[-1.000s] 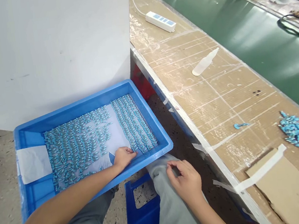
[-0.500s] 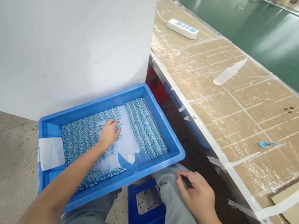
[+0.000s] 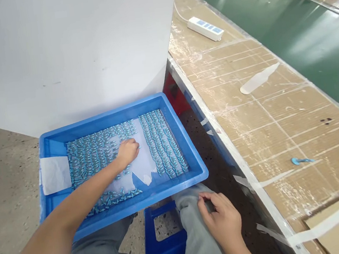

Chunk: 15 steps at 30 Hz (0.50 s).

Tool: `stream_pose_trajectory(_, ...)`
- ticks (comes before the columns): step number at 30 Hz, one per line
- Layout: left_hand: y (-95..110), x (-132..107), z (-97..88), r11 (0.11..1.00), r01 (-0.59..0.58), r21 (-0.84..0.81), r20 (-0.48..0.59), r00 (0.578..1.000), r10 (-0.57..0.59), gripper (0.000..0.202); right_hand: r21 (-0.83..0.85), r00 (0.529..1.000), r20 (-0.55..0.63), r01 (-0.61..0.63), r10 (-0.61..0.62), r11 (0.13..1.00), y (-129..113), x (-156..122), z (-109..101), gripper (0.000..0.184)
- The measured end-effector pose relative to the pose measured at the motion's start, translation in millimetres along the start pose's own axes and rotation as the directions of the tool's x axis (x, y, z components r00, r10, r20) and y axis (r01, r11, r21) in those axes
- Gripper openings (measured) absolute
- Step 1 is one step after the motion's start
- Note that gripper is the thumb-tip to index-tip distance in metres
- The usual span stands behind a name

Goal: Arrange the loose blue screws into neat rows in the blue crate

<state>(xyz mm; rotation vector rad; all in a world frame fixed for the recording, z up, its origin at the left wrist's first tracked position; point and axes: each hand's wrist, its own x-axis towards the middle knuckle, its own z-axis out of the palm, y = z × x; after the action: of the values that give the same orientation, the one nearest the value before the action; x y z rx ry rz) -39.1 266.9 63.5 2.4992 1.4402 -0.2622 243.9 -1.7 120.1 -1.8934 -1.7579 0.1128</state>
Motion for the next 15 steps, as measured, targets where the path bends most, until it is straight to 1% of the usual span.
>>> stream_pose_trajectory(3,16,-26,4.9,0.995,-0.088,-0.043,0.062,0.994,0.090,0.028,0.015,1.000,0.005,-0.007,0.007,1.000,0,0,1,0.013)
stream_pose_trajectory(6,34,-54,16.8,0.983,-0.140,-0.121,0.117,0.981,0.155,0.024,0.027,1.000,0.005,-0.010,0.010,1.000,-1,1,1,0.011)
stream_pose_trajectory(9,49,-75,31.8,0.961,-0.121,-0.251,0.206,0.963,0.175,0.019,0.028,1.000,-0.003,-0.016,0.016,0.999,-3,2,0,0.009)
stream_pose_trajectory(11,57,-83,40.9,0.934,-0.088,-0.345,0.258,0.948,0.185,0.016,0.026,1.000,-0.001,-0.021,0.021,0.999,-3,2,-1,0.009)
stream_pose_trajectory(13,61,-86,48.1,0.901,-0.062,-0.430,0.265,0.945,0.191,0.019,0.028,1.000,0.001,-0.021,0.021,0.999,-3,1,-2,0.010)
stream_pose_trajectory(15,63,-85,52.7,0.865,-0.035,-0.501,0.259,0.947,0.189,0.027,0.032,1.000,0.001,-0.024,0.024,0.999,-3,1,-2,0.010)
